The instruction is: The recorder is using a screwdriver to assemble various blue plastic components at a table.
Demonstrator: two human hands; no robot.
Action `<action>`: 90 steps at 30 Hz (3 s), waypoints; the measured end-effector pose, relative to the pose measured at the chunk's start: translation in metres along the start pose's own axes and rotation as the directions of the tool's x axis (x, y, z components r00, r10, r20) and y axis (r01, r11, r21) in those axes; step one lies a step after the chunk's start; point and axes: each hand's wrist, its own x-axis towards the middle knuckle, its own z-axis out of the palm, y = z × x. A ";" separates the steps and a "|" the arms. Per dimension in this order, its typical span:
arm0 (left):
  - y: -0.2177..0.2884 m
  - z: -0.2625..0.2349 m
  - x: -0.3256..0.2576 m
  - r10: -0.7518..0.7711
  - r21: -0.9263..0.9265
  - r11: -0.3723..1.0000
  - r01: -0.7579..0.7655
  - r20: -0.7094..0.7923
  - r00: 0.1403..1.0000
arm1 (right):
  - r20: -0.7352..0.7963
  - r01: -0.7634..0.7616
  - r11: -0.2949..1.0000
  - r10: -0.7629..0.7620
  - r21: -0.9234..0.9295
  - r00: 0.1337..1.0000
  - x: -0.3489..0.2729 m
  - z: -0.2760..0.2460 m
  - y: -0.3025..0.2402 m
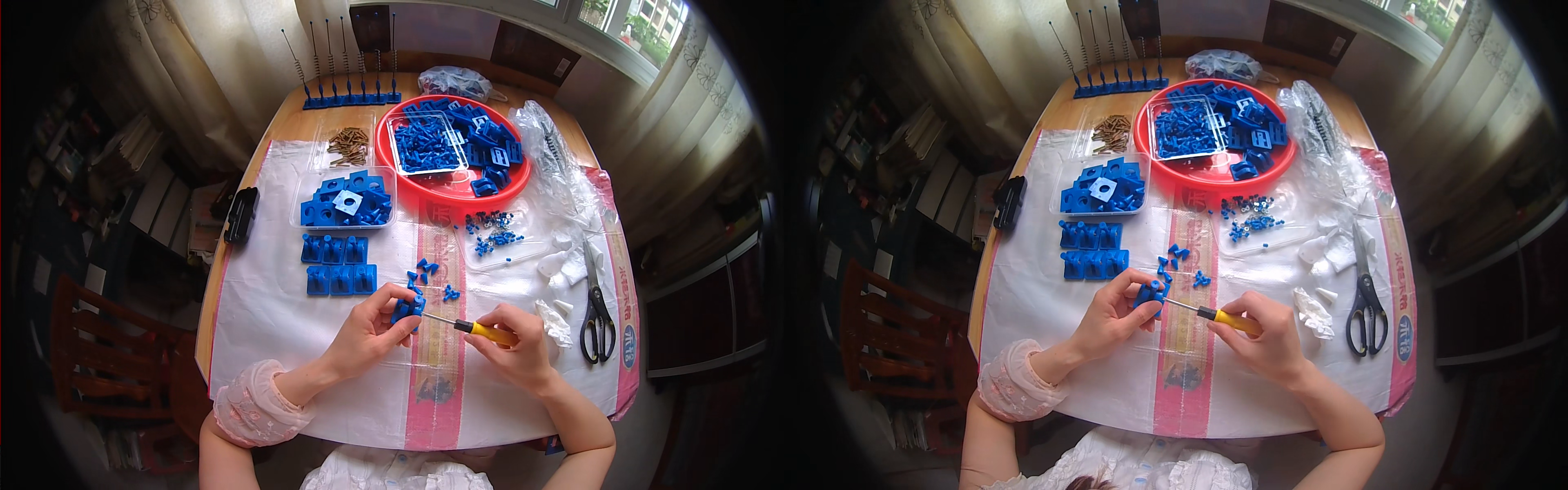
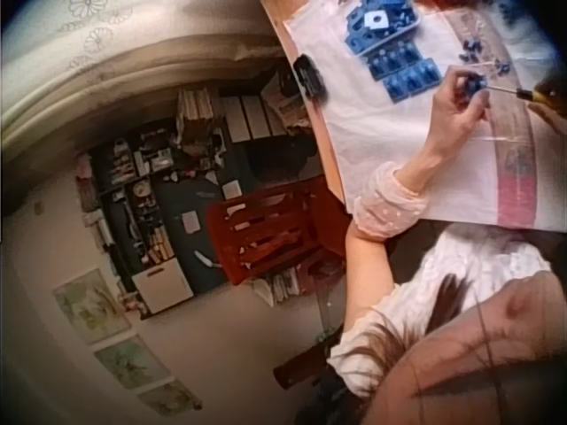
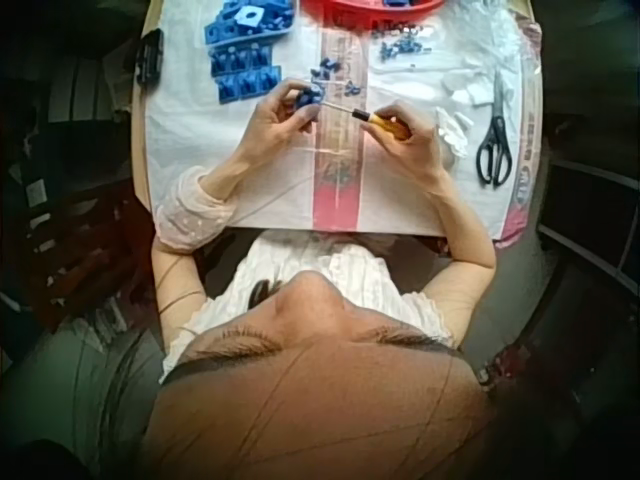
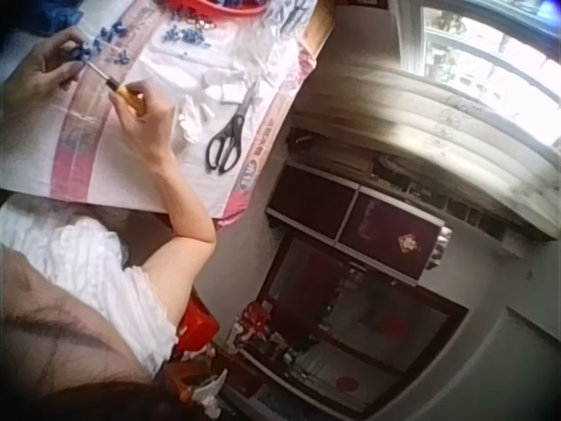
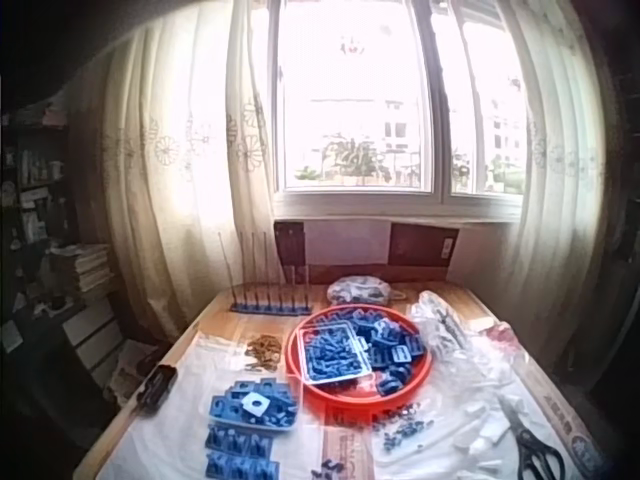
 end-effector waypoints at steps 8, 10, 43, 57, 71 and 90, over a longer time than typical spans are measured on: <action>0.001 -0.001 0.001 -0.016 -0.037 0.999 0.016 0.003 1.000 | -0.055 0.134 0.966 -0.150 -0.221 0.987 0.000 -0.002 -0.005; 0.001 -0.001 0.001 -0.016 -0.037 0.999 0.016 0.001 1.000 | -0.032 0.062 0.992 -0.066 -0.112 0.997 0.000 -0.002 -0.005; -0.001 -0.001 0.001 -0.034 -0.017 0.999 0.033 -0.018 0.999 | -0.020 -0.029 0.999 0.029 0.019 0.999 0.000 -0.003 0.001; 0.000 -0.002 0.002 -0.033 -0.017 0.999 0.032 -0.046 0.998 | -0.045 -0.024 0.990 0.030 0.140 0.999 0.001 0.002 -0.009; -0.002 0.000 0.002 -0.012 -0.031 0.999 0.012 -0.018 1.000 | 0.180 -0.342 0.855 0.293 0.390 0.939 -0.001 -0.003 -0.001; -0.002 -0.002 0.002 -0.019 -0.011 1.000 0.018 -0.024 1.000 | -0.097 0.153 0.980 -0.166 -0.126 0.981 0.002 0.002 -0.005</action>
